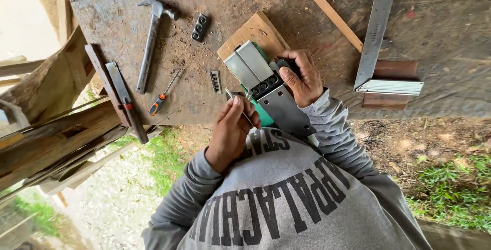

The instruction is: The recorder is maintaining or assembling parts of a handheld electric power planer at a workbench.

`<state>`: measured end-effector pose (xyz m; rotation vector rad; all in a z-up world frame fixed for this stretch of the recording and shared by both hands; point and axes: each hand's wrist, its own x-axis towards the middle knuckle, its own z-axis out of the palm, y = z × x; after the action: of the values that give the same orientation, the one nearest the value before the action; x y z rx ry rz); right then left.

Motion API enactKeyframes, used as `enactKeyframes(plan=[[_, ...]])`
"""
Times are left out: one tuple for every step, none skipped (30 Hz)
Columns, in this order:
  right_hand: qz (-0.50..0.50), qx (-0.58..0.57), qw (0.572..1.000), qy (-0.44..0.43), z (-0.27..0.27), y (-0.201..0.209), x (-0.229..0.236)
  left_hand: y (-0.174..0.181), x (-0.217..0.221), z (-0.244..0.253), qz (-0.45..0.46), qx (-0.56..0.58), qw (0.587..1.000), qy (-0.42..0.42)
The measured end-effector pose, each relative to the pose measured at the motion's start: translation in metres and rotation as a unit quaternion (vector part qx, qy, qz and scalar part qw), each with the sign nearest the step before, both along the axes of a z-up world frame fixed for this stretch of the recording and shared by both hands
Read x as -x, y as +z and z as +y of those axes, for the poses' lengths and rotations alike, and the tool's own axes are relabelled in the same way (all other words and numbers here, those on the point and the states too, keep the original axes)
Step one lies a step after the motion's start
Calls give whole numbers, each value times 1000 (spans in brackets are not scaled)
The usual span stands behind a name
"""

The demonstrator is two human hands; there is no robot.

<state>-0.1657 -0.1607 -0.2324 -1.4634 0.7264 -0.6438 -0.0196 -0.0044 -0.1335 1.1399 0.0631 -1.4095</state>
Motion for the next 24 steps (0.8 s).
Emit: enactKeyframes(plan=[[-3, -4, 1000, 0, -1, 0, 1, 0, 3, -3, -3, -4, 1000, 0], [-9, 7, 1000, 2, -2, 1, 1, 0, 6, -6, 15, -31, 999, 20], [-16, 18, 1000, 4, -2, 1, 2, 0, 9, -8, 33, -58, 997, 41], [-18, 12, 1000, 3, -2, 1, 2, -1, 12, -9, 31, -63, 997, 40], [-18, 18, 1000, 1, -2, 2, 2, -1, 14, -10, 23, -55, 997, 43], [-17, 25, 1000, 0, -2, 3, 2, -3, 16, -10, 15, -46, 998, 46], [-19, 21, 1000, -1, -3, 5, 1, 0, 18, -14, 12, -51, 998, 46], [-16, 22, 1000, -5, -4, 7, 1, 3, 21, -18, 11, -49, 997, 53], [-13, 24, 1000, -8, -4, 9, 2, 5, 23, -21, 11, -47, 997, 60], [-15, 21, 1000, -8, -4, 8, 2, 6, 26, -24, 9, -49, 997, 60], [-14, 26, 1000, -10, -3, 8, 2, 7, 29, -26, 11, -47, 996, 80], [-12, 33, 999, -14, -3, 8, 2, 8, 31, -29, 14, -43, 994, 98], [-13, 31, 999, -15, -3, 7, 3, 10, 33, -30, 13, -45, 994, 96], [-9, 38, 999, -17, -3, 6, 3, 12, 35, -33, 12, -50, 993, 103], [-5, 44, 999, -19, -4, 6, 2, 14, 35, -36, 11, -55, 992, 109], [-6, 43, 999, -21, -4, 6, 3, 15, 36, -38, 10, -56, 993, 108], [-7, 45, 999, -19, -4, 6, 3, 16, 37, -39, 17, -75, 991, 110], [-9, 48, 999, -16, -4, 6, 3, 16, 38, -40, 24, -94, 989, 113], [-10, 48, 999, -15, -5, 6, 3, 15, 38, -40, 24, -93, 989, 114], [-13, 51, 998, -15, -5, 6, 3, 15, 39, -40, 20, -96, 990, 100], [-17, 53, 998, -15, -6, 7, 3, 14, 40, -40, 17, -99, 991, 86], [-16, 54, 998, -15, -6, 6, 3, 10, 39, -36, 18, -99, 991, 85], [-16, 51, 998, -14, -6, 5, 3, 6, 39, -33, 14, -93, 992, 88], [-16, 49, 999, -13, -6, 5, 3, 2, 38, -29, 9, -87, 992, 91]])
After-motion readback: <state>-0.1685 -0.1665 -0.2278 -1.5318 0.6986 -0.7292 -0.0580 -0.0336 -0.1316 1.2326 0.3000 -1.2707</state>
